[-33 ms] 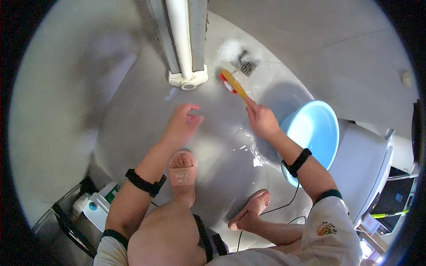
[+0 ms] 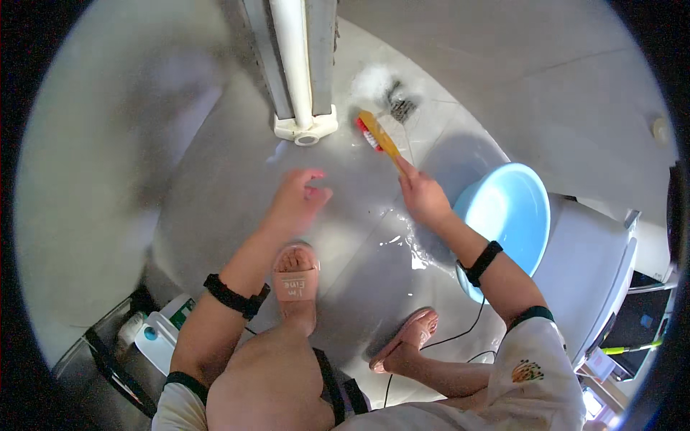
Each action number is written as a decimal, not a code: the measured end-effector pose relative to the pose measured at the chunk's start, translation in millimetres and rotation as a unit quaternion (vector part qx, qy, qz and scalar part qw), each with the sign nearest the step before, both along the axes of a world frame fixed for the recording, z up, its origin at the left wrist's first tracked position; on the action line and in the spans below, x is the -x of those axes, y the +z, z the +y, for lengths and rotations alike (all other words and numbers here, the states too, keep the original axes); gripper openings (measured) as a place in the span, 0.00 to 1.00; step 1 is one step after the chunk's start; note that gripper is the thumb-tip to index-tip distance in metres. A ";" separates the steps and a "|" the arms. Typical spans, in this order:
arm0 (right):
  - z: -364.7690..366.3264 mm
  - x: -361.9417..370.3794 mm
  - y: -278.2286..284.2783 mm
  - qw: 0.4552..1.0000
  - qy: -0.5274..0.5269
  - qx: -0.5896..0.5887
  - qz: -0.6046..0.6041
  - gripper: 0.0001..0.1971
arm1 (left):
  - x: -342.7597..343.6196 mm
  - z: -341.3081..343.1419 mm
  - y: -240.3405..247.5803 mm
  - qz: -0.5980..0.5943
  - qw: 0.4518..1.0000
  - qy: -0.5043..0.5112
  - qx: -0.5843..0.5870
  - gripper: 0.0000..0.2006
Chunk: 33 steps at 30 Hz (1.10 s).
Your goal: The person cleans a floor drain by removing the grate and a filter, scrubbing them with a brush and soapy water, and then reassembling the drain components.
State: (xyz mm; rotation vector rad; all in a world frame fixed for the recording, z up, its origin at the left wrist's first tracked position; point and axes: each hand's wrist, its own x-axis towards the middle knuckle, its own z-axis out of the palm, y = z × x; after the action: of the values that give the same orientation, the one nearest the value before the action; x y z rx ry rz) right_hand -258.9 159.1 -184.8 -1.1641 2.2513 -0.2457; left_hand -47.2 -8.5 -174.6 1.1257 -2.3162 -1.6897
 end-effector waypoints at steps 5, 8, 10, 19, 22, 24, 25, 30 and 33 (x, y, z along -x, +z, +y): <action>-2.9 -9.0 -34.1 0.994 0.092 -0.055 0.008 0.17 | -13.4 -0.7 -9.1 0.011 1.000 0.001 -0.027 0.16; -41.4 17.9 -50.3 0.992 0.116 0.004 0.054 0.16 | -26.7 -4.7 -11.5 -0.015 0.999 0.023 -0.032 0.16; -75.3 57.5 -79.4 0.988 0.071 0.122 0.063 0.15 | -32.5 -9.2 -15.4 -0.039 0.999 0.011 0.007 0.16; -129.8 118.5 -125.6 0.967 0.020 0.120 0.225 0.13 | -49.5 -16.6 -19.5 -0.035 0.999 0.022 -0.005 0.16; -107.7 131.0 -143.2 0.969 0.018 0.178 0.170 0.11 | -46.5 -17.6 -18.8 -0.030 0.998 0.034 -0.034 0.17; -114.3 134.1 -144.6 0.976 0.032 0.147 0.158 0.10 | -43.0 -16.2 -14.3 -0.039 0.999 0.019 -0.024 0.16; -116.0 136.1 -144.7 0.981 0.046 0.117 0.147 0.09 | -41.6 -15.3 -12.4 -0.046 0.999 0.005 -0.014 0.16; -119.4 119.5 -103.0 0.973 -0.090 0.123 -0.171 0.10 | -56.0 -16.3 -11.6 -0.051 0.998 0.019 -0.009 0.16; -111.1 151.3 -128.2 0.992 0.005 0.123 0.006 0.14 | -49.5 -15.8 -11.6 -0.051 0.999 0.007 -0.006 0.16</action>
State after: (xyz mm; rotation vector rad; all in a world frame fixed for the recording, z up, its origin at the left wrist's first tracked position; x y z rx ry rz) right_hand -410.3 47.9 -313.0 -1.3021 2.2721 -0.5258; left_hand 2.3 -24.3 -186.2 1.2540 -2.3540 -1.6824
